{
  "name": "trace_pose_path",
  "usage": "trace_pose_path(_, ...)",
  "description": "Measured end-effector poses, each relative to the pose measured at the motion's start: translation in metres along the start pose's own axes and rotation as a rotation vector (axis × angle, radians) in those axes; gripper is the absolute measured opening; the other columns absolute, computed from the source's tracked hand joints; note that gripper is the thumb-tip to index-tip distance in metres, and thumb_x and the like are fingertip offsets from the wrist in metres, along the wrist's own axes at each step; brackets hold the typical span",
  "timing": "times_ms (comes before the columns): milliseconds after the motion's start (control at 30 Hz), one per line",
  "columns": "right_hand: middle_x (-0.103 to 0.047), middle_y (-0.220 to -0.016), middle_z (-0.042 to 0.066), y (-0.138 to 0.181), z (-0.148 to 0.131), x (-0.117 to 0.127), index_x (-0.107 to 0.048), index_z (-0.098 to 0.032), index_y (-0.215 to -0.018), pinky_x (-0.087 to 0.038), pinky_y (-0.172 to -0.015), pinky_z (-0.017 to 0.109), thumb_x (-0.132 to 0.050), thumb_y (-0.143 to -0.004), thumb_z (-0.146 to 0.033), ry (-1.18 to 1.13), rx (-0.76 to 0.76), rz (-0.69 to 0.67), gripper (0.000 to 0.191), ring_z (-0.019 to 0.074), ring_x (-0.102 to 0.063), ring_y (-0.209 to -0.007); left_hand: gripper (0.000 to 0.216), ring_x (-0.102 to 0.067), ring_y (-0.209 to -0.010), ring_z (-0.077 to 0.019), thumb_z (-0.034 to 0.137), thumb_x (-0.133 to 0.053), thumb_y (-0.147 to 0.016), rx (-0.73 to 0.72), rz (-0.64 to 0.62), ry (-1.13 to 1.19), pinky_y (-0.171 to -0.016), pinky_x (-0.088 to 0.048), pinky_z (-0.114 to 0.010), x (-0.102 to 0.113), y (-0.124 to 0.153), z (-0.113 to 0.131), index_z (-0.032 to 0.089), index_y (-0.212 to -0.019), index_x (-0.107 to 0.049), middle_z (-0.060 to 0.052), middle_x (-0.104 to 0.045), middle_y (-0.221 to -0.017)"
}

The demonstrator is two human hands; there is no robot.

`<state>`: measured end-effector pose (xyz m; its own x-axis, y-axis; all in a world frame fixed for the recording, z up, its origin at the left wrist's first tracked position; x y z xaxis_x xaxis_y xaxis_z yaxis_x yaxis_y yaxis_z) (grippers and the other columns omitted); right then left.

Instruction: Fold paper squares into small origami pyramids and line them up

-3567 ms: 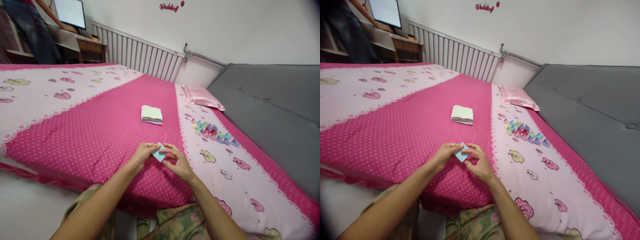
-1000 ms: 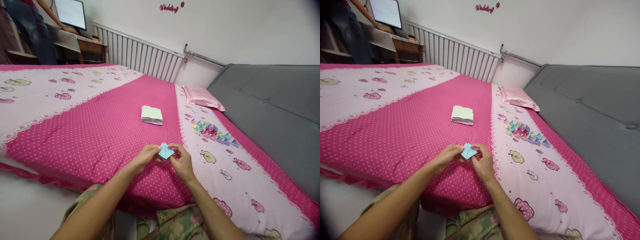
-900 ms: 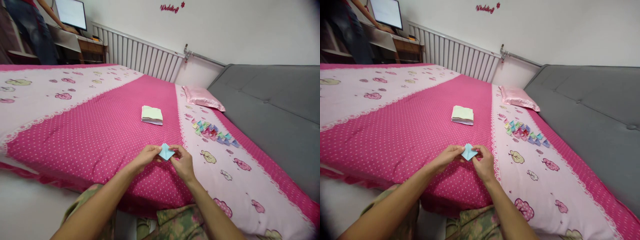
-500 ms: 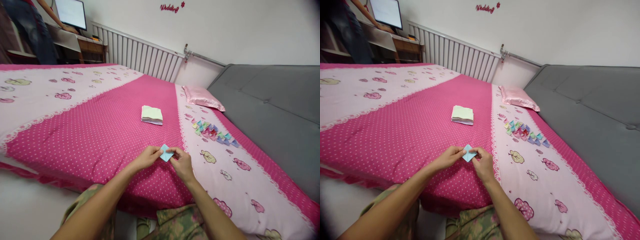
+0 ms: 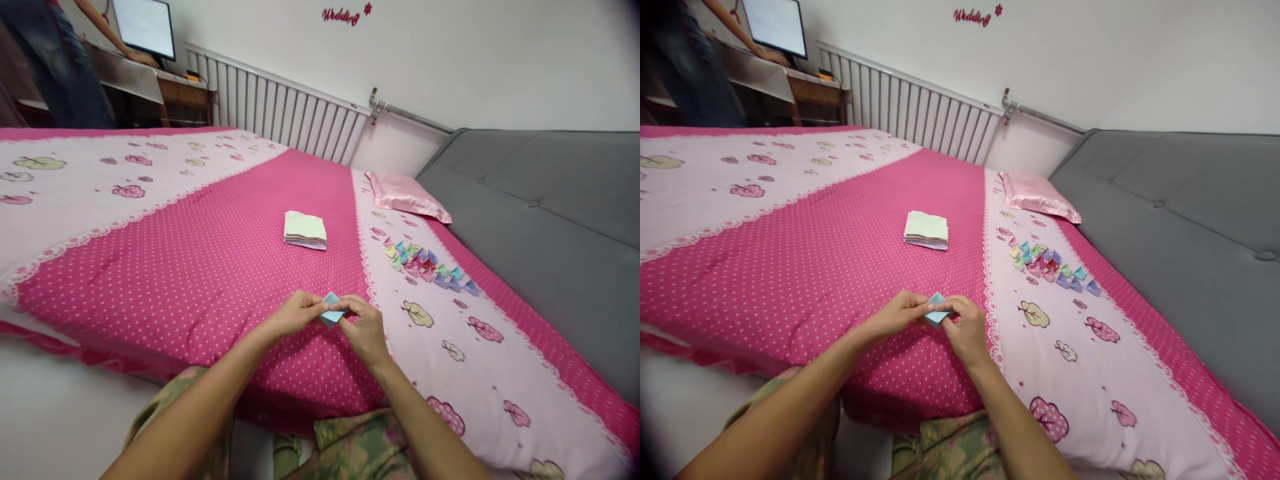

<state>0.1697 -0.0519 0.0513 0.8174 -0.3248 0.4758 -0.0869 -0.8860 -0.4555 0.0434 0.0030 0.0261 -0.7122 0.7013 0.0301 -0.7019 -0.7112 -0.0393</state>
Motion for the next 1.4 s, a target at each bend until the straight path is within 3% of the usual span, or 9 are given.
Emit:
trace_pose_path(133,-0.06,-0.09,0.004,-0.001,-0.003,0.003,-0.069,-0.024,-0.072,-0.046,-0.069,0.031,-0.061,-0.067,-0.015,0.103,0.06,0.046,0.012,0.0186,-0.056,-0.083,0.042,-0.044,-0.051,-0.0096,0.049,-0.056,-0.069,0.032,-0.026,0.063,-0.053,-0.031,-0.022,-0.002,0.002,0.003,0.009,-0.066,-0.066,-0.001,-0.055,-0.055)
trace_pose_path(233,-0.056,-0.085,0.003,0.0,-0.008,0.005,-0.07,-0.025,-0.072,-0.045,-0.072,0.032,-0.062,-0.067,-0.016,0.157,0.128,0.071,0.013,0.0183,-0.054,-0.082,0.04,-0.049,-0.054,-0.0112,0.049,-0.058,-0.068,0.053,-0.029,0.109,-0.056,-0.035,-0.023,-0.002,0.003,0.004,0.01,-0.068,-0.067,-0.003,-0.06,-0.057)
trace_pose_path(400,-0.057,-0.078,0.002,0.001,-0.012,-0.001,-0.069,-0.026,-0.081,-0.045,-0.067,0.029,-0.055,-0.071,-0.01,0.135,0.175,-0.049,0.023,0.0166,-0.055,-0.076,0.037,-0.052,-0.055,-0.0115,0.047,-0.059,-0.069,0.079,0.016,0.187,-0.058,-0.038,-0.022,-0.002,0.005,0.005,0.011,-0.063,-0.066,-0.004,-0.062,-0.057)
trace_pose_path(667,-0.064,-0.083,0.002,0.003,-0.013,-0.004,-0.069,-0.028,-0.085,-0.045,-0.072,0.03,-0.054,-0.074,-0.01,0.204,0.238,-0.099,0.026,0.0181,-0.057,-0.08,0.032,-0.054,-0.053,-0.0112,0.042,-0.058,-0.07,0.172,0.166,0.315,-0.059,-0.042,-0.024,0.0,0.007,0.002,0.012,-0.062,-0.064,-0.004,-0.063,-0.058)
trace_pose_path(933,-0.063,-0.086,0.003,0.001,-0.015,-0.004,-0.067,-0.029,-0.091,-0.042,-0.074,0.031,-0.054,-0.08,-0.02,0.254,0.27,-0.146,0.019,0.0189,-0.056,-0.083,0.029,-0.058,-0.056,-0.0135,0.039,-0.06,-0.069,0.197,0.173,0.356,-0.063,-0.044,-0.027,0.003,0.005,-0.002,0.011,-0.063,-0.065,-0.005,-0.065,-0.061)
trace_pose_path(1400,-0.058,-0.071,0.001,0.0,-0.011,-0.003,-0.056,-0.019,-0.075,-0.036,-0.065,0.028,-0.057,-0.079,-0.027,0.294,0.133,-0.133,0.009,0.0166,-0.049,-0.069,0.029,-0.052,-0.051,-0.0097,0.038,-0.059,-0.07,0.181,0.129,0.293,-0.056,-0.037,-0.022,-0.005,0.007,-0.003,0.012,-0.063,-0.067,-0.003,-0.063,-0.057)
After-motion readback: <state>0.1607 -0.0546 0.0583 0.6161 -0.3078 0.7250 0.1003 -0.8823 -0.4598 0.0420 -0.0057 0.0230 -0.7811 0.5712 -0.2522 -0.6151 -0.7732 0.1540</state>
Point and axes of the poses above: each hand's wrist, its own y-axis away from the middle knuckle, its own x-axis out of the back of the hand, z = x × y, the point moved 4 cm from there along -y, towards the middle knuckle
